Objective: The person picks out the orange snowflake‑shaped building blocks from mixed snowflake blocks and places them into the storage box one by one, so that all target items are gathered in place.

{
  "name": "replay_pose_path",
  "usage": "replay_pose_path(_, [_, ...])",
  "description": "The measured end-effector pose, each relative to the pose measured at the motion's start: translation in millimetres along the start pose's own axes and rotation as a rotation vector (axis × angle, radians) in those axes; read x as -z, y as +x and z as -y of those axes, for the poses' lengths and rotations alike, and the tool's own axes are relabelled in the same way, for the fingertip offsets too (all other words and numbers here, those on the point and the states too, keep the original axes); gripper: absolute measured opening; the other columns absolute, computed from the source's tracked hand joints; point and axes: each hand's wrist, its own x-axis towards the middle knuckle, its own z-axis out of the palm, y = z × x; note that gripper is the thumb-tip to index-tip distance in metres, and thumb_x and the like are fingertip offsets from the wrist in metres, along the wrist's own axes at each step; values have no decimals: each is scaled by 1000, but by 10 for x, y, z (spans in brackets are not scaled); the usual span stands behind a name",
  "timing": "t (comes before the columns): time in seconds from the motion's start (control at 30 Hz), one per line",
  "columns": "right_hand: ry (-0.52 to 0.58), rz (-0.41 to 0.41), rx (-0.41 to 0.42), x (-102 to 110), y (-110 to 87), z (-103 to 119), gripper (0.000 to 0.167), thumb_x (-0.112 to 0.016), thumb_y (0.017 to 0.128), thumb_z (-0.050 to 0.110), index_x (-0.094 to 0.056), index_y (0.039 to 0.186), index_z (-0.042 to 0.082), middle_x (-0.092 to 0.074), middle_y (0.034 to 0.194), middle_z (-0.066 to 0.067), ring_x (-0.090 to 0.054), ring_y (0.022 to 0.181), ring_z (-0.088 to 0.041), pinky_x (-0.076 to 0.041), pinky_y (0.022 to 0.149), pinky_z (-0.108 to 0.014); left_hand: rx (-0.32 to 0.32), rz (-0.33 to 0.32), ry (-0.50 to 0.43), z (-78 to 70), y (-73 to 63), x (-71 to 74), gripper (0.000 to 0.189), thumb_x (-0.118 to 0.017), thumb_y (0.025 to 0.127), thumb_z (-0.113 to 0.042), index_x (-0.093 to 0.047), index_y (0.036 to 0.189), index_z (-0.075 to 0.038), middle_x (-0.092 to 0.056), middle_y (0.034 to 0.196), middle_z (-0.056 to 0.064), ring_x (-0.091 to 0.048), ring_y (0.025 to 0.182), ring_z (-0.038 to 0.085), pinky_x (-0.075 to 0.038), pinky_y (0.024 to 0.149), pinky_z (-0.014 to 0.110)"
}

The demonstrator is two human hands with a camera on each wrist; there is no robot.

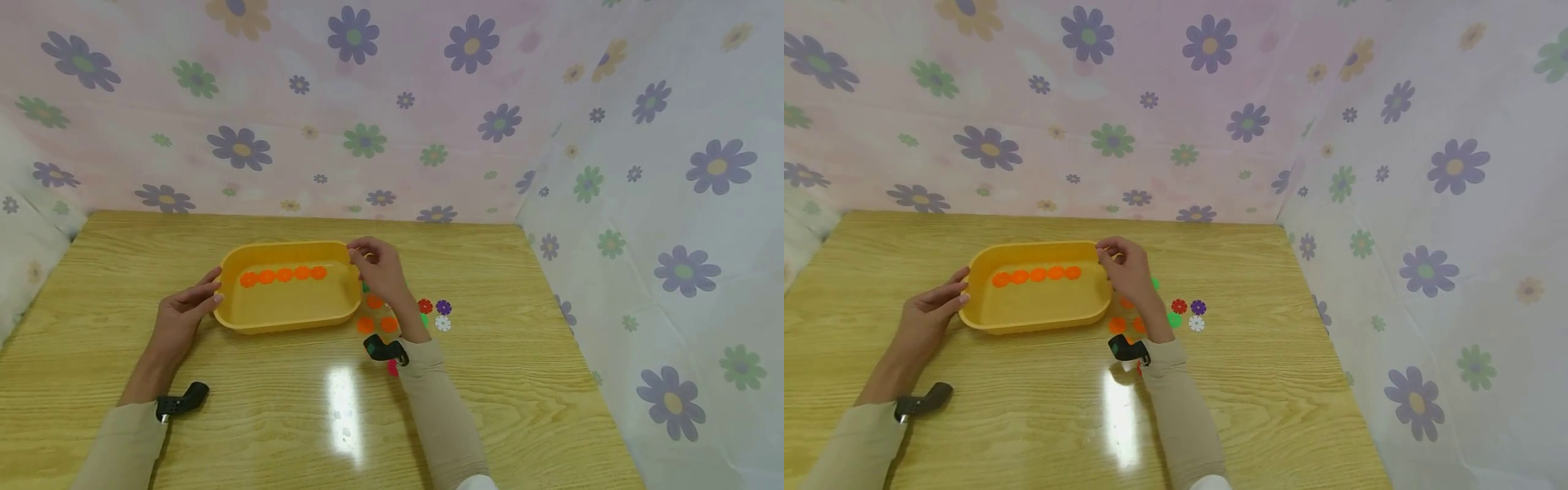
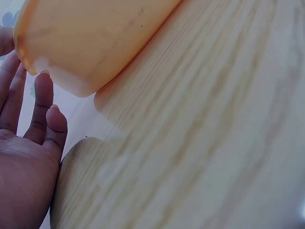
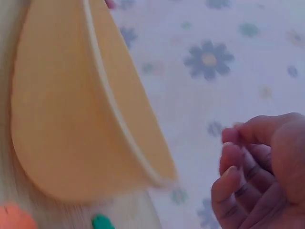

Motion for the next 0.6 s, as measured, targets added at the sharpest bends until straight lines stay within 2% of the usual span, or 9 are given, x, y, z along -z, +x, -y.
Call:
replay_pose_path(0.13, [-112, -54, -77, 282, -107, -196, 21, -60, 103, 8, -69, 116, -4, -67, 100, -28, -57, 65, -46, -51, 53, -28, 0, -10, 20, -7, 1, -8, 25, -60, 97, 10, -71, 119, 9, -67, 135, -10, -53, 133, -2, -47, 102, 12])
replay_pose_path(0.23, [-225, -74, -153, 414, -183, -400, 23, -62, 101, 9, -69, 119, -3, -69, 103, -22, -60, 71, -35, -47, 58, -23, -1, -15, 14, -4, 0, -10, 24, -60, 97, 10, -71, 119, 9, -67, 134, -10, -53, 133, -2, -47, 102, 12])
replay_pose_path(0.3, [-294, -69, -202, 462, -222, -510, 24, -66, 100, 11, -70, 120, 0, -69, 104, -16, -62, 79, -26, -48, 66, -24, -2, -15, 6, -2, 0, -11, 24, -60, 97, 11, -71, 118, 8, -67, 134, -9, -54, 133, -1, -47, 101, 12])
replay_pose_path(0.37, [-313, -37, -243, 484, -251, -589, 25, -69, 98, 13, -71, 120, 2, -70, 106, -13, -63, 88, -23, -51, 73, -28, -2, -15, -6, -4, -3, -13, 25, -60, 97, 11, -72, 118, 8, -68, 134, -9, -54, 132, -1, -47, 101, 12])
replay_pose_path(0.5, [-303, 31, -288, 482, -281, -646, 29, -75, 94, 15, -72, 121, 6, -70, 110, -12, -63, 96, -27, -55, 79, -35, -3, -15, -15, -11, -2, -18, 26, -60, 96, 12, -72, 118, 7, -68, 134, -9, -54, 132, -1, -48, 101, 12])
replay_pose_path(0.6, [-290, 42, -302, 466, -288, -645, 30, -78, 91, 12, -73, 120, 5, -70, 113, -12, -63, 99, -28, -56, 82, -37, -6, -17, -10, -10, 0, -26, 25, -60, 97, 12, -72, 118, 7, -68, 134, -9, -54, 132, -1, -48, 101, 12])
